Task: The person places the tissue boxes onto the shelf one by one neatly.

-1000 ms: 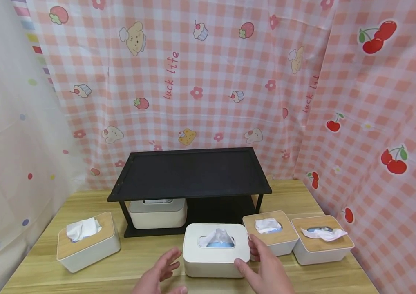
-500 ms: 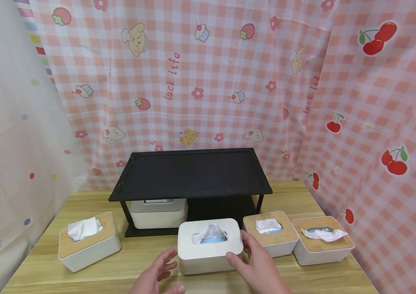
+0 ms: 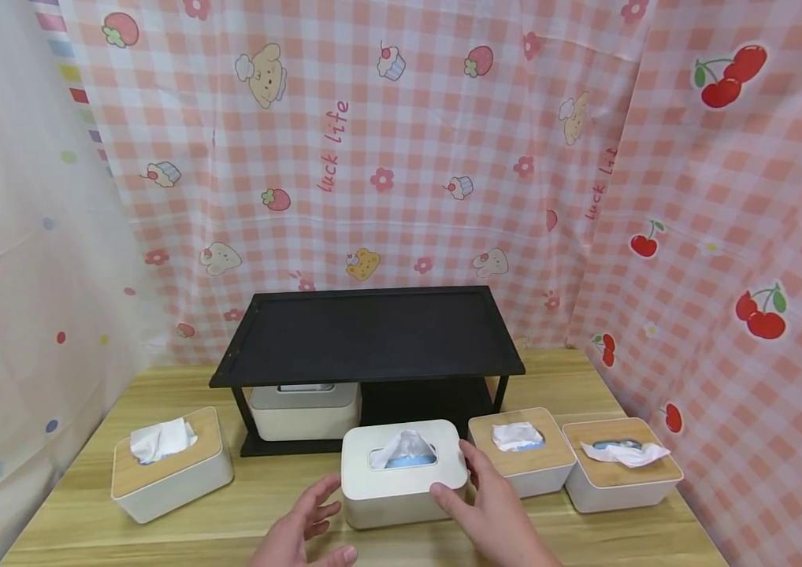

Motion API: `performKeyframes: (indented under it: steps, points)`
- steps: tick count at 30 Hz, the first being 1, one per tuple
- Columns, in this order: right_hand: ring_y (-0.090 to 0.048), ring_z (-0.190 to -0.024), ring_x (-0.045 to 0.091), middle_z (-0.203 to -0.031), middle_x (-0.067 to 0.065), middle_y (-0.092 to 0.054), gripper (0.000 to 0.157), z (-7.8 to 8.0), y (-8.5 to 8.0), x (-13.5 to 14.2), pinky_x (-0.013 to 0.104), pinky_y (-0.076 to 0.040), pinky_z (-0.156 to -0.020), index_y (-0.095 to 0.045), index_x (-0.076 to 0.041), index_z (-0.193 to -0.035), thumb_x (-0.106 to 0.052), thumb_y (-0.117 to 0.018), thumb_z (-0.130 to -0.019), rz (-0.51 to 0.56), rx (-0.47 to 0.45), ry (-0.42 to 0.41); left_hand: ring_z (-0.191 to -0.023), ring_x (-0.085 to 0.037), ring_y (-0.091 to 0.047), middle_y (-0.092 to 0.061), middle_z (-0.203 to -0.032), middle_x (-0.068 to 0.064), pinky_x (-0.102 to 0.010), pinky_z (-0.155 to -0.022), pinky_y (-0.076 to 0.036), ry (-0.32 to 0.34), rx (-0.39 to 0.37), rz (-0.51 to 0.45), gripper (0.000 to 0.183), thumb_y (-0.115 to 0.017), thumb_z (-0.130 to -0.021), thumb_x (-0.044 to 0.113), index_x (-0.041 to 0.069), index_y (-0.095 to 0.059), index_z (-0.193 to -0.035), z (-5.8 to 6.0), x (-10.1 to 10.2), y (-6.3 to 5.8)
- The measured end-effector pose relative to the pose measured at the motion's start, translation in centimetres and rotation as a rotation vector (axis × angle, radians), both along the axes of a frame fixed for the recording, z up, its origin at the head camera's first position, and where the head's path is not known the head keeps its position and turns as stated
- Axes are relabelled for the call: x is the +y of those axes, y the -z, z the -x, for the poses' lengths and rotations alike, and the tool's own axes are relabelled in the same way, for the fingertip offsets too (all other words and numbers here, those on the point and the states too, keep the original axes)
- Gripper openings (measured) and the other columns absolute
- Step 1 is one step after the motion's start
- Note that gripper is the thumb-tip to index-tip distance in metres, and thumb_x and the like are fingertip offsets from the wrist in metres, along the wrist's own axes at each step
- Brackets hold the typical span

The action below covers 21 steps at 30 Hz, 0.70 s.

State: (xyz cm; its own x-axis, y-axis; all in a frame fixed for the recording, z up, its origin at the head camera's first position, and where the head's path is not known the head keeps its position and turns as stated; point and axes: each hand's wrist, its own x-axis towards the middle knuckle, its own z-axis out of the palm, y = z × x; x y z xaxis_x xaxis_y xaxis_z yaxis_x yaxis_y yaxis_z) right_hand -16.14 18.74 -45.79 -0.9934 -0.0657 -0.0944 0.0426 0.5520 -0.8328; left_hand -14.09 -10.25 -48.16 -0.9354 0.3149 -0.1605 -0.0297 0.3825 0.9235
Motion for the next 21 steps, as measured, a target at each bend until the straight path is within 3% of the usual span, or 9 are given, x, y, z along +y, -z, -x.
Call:
performKeyframes:
  steps: [6, 15, 21]
  points:
    - [-0.043, -0.142, 0.033, -0.156, 0.017, -0.039, 0.089, -0.09, -0.03, 0.07, 0.045, -0.042, -0.111, -0.035, -0.005, -0.151, -0.055, -0.07, -0.086, -0.038, 0.017, -0.016, -0.132, -0.038, -0.053, -0.037, -0.157, -0.018, -0.054, -0.102, -0.049, 0.011, 0.025, -0.002, 0.097, -0.079, -0.08, 0.049, 0.007, -0.03, -0.152, 0.02, 0.06, -0.03]
    - [-0.039, -0.144, 0.035, -0.156, 0.017, -0.04, 0.088, -0.36, -0.12, 0.05, 0.054, -0.037, -0.114, -0.035, -0.01, -0.152, -0.059, -0.067, -0.086, -0.111, -0.001, -0.01, -0.133, -0.039, -0.051, -0.035, -0.159, -0.017, -0.056, -0.104, -0.046, 0.0, -0.03, -0.024, 0.098, -0.079, -0.08, 0.05, 0.011, -0.029, -0.154, 0.14, 0.12, -0.25]
    - [-0.042, -0.141, 0.035, -0.154, 0.017, -0.044, 0.086, -0.56, -0.05, 0.1, 0.057, -0.038, -0.112, -0.037, -0.011, -0.151, -0.059, -0.068, -0.086, -0.149, 0.041, -0.014, -0.132, -0.04, -0.052, -0.036, -0.158, -0.019, -0.055, -0.103, -0.047, 0.012, -0.01, -0.019, 0.097, -0.079, -0.08, 0.049, 0.011, -0.028, -0.154, 0.06, 0.08, -0.21]
